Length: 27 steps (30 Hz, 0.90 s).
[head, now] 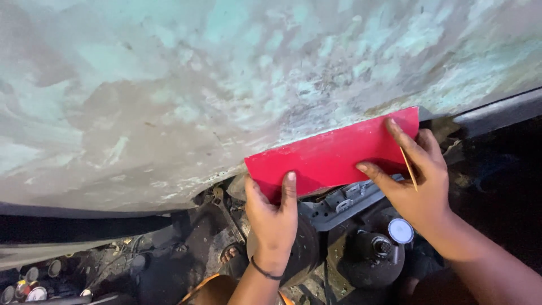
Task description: The person sands the lower side panel of a car using a red sanding block and a yellow sanding sponge. They work on a section with white filler, smoothing the surface near the wheel arch.
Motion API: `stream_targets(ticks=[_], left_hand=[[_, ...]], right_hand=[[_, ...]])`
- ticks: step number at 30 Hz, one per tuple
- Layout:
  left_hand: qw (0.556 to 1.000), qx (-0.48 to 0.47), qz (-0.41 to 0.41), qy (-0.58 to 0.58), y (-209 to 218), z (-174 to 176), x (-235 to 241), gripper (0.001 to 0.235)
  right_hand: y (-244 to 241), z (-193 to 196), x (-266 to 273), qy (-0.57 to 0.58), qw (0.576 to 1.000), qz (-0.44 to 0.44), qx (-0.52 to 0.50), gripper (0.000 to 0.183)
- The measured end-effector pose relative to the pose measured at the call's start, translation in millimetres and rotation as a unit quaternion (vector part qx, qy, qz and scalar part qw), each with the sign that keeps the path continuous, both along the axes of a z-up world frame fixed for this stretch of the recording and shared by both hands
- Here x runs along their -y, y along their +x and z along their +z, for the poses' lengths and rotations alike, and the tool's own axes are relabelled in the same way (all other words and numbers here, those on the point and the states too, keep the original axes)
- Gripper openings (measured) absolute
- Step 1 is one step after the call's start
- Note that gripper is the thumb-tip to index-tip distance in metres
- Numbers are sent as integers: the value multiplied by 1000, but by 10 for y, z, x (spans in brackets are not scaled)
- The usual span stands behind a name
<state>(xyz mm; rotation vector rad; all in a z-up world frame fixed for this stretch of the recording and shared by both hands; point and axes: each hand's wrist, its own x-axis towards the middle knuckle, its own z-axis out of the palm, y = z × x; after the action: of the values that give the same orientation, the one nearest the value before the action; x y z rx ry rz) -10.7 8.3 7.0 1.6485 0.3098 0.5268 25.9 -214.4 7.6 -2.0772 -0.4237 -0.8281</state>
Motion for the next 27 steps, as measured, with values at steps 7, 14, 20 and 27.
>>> stream_targets(ticks=[7, 14, 20, 27], left_hand=[[994, -101, -34, -40, -113, 7, 8, 55], [989, -141, -27, 43, -358, 29, 67, 46], [993, -107, -40, 14, -575, 192, 63, 46], [995, -89, -41, 14, -693, 184, -7, 50]], right_hand=[[-163, -17, -3, 46, 993, -4, -107, 77], [-398, -91, -25, 55, 983, -69, -163, 74], [-631, 64, -48, 74, 981, -59, -168, 74], [-742, 167, -156, 102, 982, -23, -155, 72]])
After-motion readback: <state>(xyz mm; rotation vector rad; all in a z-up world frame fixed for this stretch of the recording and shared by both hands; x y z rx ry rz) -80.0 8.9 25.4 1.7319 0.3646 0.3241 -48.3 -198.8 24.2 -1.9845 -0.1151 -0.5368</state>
